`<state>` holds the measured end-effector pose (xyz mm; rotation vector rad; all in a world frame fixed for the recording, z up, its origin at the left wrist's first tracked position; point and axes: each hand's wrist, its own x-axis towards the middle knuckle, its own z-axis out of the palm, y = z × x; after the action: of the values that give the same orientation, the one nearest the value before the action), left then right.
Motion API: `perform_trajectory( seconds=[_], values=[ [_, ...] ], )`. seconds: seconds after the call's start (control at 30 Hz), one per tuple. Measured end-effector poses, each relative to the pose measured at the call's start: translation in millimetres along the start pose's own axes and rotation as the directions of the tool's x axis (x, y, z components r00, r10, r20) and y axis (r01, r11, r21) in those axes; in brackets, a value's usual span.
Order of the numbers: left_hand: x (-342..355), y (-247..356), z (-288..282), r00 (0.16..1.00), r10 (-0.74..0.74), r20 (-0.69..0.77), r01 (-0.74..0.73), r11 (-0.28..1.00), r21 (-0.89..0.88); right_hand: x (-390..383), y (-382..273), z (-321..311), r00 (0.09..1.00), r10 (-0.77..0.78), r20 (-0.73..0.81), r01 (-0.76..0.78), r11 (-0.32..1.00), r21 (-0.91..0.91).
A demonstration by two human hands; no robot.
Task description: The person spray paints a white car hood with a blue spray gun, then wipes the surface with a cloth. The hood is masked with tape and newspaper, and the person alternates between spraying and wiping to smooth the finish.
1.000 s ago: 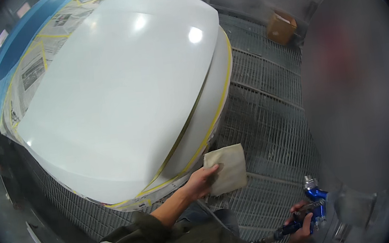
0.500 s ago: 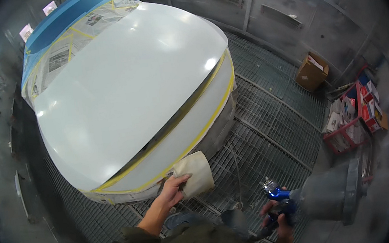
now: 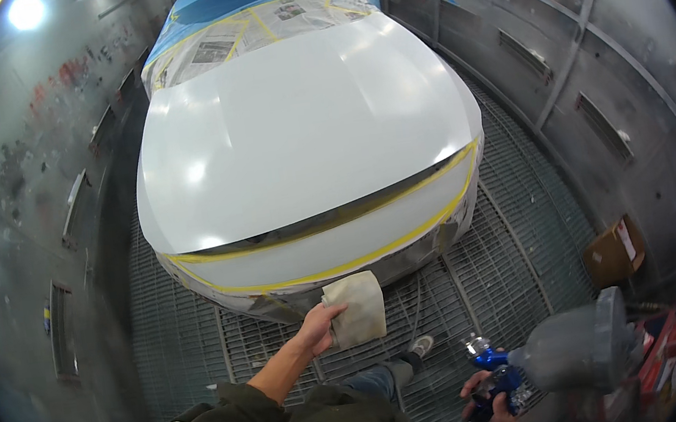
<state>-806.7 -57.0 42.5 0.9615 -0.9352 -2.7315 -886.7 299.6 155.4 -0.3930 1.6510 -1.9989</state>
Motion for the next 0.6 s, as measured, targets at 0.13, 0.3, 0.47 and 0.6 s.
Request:
perform_trajectory(
  seconds=[0.13, 0.3, 0.47, 0.6],
  values=[
    [55, -37, 48, 0.999, -0.006, -0.042, 0.003, 0.998, -0.059, 64, -8, -73, 0.992, 0.028, 0.125, -0.023, 0.999, -0.046],
    [158, -80, 147, 0.997, 0.013, 0.082, 0.001, 0.984, -0.176, 164, -50, -200, 0.899, 0.163, 0.406, -0.161, 0.986, -0.040],
    [218, -72, 253, 0.999, 0.042, 0.017, -0.040, 0.995, -0.095, 238, -104, -279, 0.976, 0.145, 0.161, -0.130, 0.986, -0.105],
    [266, -63, 284, 0.991, 0.123, -0.058, -0.128, 0.986, -0.103, 318, -116, -332, 0.997, 0.027, 0.073, -0.029, 0.999, 0.023]
  ],
)
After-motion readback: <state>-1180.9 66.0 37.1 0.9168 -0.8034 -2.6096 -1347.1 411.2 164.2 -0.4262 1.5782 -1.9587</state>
